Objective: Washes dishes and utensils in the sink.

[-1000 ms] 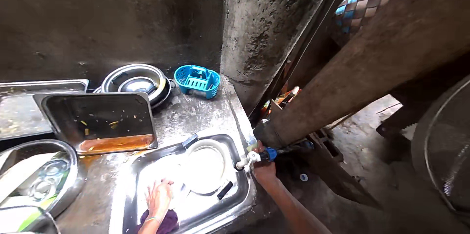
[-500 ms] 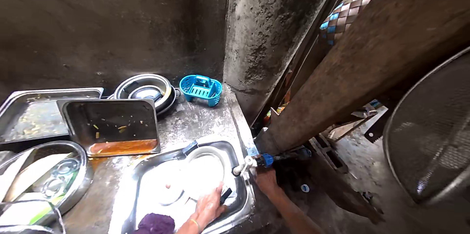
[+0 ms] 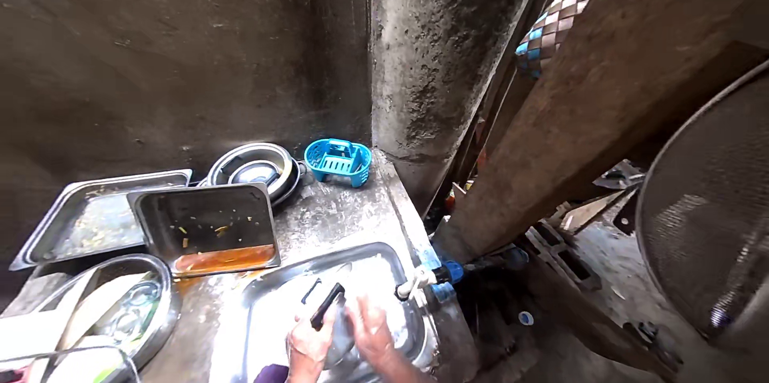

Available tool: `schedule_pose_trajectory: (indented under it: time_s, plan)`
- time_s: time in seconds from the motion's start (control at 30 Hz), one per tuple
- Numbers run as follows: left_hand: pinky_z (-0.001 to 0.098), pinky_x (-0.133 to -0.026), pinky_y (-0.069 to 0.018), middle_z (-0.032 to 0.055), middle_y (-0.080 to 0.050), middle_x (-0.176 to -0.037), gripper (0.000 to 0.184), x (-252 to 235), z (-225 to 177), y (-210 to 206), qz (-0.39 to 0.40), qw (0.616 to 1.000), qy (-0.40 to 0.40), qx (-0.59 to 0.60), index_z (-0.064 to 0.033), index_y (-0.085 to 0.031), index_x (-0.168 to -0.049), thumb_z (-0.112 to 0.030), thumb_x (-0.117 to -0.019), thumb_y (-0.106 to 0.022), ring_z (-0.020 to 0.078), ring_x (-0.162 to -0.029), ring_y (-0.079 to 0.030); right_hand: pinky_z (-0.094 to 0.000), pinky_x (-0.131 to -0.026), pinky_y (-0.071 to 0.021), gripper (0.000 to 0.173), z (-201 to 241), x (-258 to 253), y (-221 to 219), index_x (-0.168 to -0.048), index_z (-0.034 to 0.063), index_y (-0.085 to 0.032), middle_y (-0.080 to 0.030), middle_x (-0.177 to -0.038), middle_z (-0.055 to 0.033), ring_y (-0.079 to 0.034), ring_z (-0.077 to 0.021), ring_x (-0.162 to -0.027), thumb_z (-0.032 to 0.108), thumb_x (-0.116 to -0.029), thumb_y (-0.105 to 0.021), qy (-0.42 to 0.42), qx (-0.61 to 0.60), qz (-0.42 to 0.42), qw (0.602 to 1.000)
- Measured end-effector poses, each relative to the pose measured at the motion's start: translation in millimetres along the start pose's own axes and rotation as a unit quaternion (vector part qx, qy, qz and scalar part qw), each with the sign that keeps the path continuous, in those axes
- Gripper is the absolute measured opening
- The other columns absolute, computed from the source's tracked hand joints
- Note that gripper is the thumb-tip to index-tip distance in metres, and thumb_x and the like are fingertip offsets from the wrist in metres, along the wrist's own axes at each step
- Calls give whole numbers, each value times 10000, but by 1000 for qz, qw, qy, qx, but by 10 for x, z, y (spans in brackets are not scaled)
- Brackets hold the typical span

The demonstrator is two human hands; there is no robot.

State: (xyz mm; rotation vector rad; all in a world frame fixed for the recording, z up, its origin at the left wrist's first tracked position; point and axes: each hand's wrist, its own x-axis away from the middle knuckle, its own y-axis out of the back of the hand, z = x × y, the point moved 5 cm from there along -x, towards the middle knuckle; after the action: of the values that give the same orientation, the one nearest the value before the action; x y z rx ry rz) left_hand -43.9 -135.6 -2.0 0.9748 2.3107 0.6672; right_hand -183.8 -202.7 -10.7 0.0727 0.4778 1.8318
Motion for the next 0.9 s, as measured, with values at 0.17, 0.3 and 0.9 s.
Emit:
schedule_pose_trajectory:
  time_s: [0.17,0.3,0.9]
  plan:
    - [541,-722,-554,227,-704,-784,382,-77,184,179,-53,998,29,-12,98,-717,-915,-273,-895,-629,342,-729,-701,-477,-1049,-529,421,-68,-207,-316,-1358,-35,-625,-664,-1340,-199,-666,-320,-1219,211,-1027,-539,60,79,90,991]
    - [365,-823,-573,190,-729,-860,347,-122,150,379,-94,992,65,55,101,-712,-970,-231,-878,-673,172,-799,-715,-492,-1122,-422,420,-482,-586,-125,-1433,-24,-531,-581,-1402,-251,-555,-340,-1314,196,-1077,-502,-280,40,196,939]
    - [294,-601,-564,31,-625,-717,118,-371,-41,74,8,840,341,421,-30,-615,-956,-120,-1017,-568,112,-626,-623,-507,-897,-597,330,221,-130,-302,-1181,96,-734,-706,-1232,-184,-705,-336,-1086,213,-873,-721,291,95,-13,952]
